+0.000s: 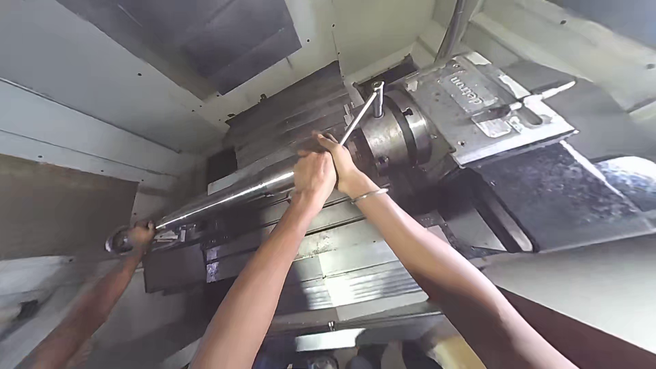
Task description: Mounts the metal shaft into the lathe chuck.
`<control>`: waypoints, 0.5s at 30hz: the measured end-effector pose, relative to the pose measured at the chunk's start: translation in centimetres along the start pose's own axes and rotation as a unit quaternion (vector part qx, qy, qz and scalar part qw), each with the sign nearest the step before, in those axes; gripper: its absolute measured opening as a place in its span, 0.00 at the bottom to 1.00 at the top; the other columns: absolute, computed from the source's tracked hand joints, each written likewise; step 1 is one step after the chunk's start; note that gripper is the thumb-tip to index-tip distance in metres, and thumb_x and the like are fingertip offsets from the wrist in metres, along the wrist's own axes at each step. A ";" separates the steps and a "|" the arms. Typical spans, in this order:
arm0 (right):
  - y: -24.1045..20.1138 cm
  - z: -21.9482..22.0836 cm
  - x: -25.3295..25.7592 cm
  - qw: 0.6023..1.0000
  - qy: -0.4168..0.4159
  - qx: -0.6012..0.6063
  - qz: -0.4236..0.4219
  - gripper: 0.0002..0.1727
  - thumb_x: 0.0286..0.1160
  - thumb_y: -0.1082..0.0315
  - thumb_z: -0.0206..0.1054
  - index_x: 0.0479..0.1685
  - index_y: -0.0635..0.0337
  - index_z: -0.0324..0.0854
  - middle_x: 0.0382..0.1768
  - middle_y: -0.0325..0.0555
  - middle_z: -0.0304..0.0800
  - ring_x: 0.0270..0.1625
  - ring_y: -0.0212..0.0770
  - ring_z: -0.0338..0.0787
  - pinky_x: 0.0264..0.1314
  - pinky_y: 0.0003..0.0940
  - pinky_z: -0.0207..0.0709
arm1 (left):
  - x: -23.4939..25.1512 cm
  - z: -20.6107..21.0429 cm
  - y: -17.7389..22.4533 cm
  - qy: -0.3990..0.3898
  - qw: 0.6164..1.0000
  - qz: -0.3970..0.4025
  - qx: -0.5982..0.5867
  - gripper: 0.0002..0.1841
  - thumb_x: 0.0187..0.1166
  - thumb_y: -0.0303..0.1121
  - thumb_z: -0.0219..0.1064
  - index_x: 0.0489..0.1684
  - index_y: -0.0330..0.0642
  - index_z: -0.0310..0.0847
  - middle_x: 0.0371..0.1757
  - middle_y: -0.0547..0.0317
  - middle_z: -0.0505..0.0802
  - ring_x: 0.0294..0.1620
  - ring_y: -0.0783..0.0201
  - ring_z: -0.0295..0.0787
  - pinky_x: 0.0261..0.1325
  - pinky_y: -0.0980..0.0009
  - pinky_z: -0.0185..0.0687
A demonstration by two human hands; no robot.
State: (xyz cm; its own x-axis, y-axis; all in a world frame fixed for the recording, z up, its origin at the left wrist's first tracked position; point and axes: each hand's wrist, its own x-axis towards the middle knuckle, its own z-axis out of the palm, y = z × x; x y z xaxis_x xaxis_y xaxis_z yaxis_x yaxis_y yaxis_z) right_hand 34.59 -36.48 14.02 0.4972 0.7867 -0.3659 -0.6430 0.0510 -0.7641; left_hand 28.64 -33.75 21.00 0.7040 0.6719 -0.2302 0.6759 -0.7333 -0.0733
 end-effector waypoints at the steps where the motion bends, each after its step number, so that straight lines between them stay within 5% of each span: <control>1: 0.1 0.2 0.5 1.000 -0.003 0.030 -0.009 0.24 0.89 0.42 0.53 0.75 0.37 0.78 0.50 0.44 0.94 0.47 0.40 0.92 0.49 0.41 0.85 | 0.3 -0.1 0.0 -0.018 1.000 0.005 0.007 0.11 0.83 0.33 0.59 0.43 0.38 0.87 0.43 0.45 0.93 0.49 0.43 0.92 0.42 0.46 0.85; 4: 0.3 1.5 2.3 0.995 -0.005 0.102 -0.021 0.24 0.94 0.47 0.46 0.78 0.43 0.74 0.42 0.53 0.95 0.42 0.46 0.95 0.49 0.43 0.88 | 1.7 -0.8 -1.3 -0.058 0.998 0.017 0.017 0.12 0.83 0.33 0.59 0.47 0.38 0.88 0.45 0.44 0.93 0.53 0.43 0.92 0.49 0.45 0.84; 7: 1.2 4.8 6.8 0.990 0.035 0.088 -0.104 0.25 0.95 0.46 0.40 0.78 0.38 0.74 0.43 0.46 0.95 0.38 0.40 0.92 0.44 0.39 0.86 | 6.4 -0.5 -6.0 0.017 0.997 0.067 0.044 0.07 0.76 0.31 0.67 0.36 0.36 0.88 0.38 0.42 0.92 0.44 0.39 0.91 0.42 0.40 0.83; 11: 1.9 6.9 12.0 0.974 0.100 0.022 -0.200 0.27 0.94 0.43 0.36 0.77 0.34 0.75 0.49 0.42 0.94 0.43 0.40 0.91 0.47 0.45 0.84 | 12.5 -0.7 -9.7 0.058 0.986 0.134 0.084 0.12 0.77 0.28 0.68 0.54 0.38 0.90 0.48 0.40 0.94 0.51 0.37 0.91 0.51 0.36 0.82; 15: 0.3 6.4 11.7 0.981 0.143 -0.086 -0.099 0.24 0.92 0.47 0.48 0.74 0.44 0.80 0.64 0.53 0.89 0.69 0.54 0.86 0.70 0.64 0.75 | 10.3 -1.3 -7.0 0.036 0.996 -0.006 0.076 0.23 0.89 0.33 0.53 0.81 0.52 0.77 0.58 0.37 0.92 0.58 0.36 0.90 0.53 0.37 0.81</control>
State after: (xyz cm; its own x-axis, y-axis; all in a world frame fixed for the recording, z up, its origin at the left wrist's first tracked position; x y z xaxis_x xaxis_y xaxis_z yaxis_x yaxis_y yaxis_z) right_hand 36.52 -23.35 12.89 0.7615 0.5655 -0.3168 -0.4215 0.0607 -0.9048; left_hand 31.43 -21.51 20.37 0.7140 0.6817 -0.1595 0.6468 -0.7295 -0.2224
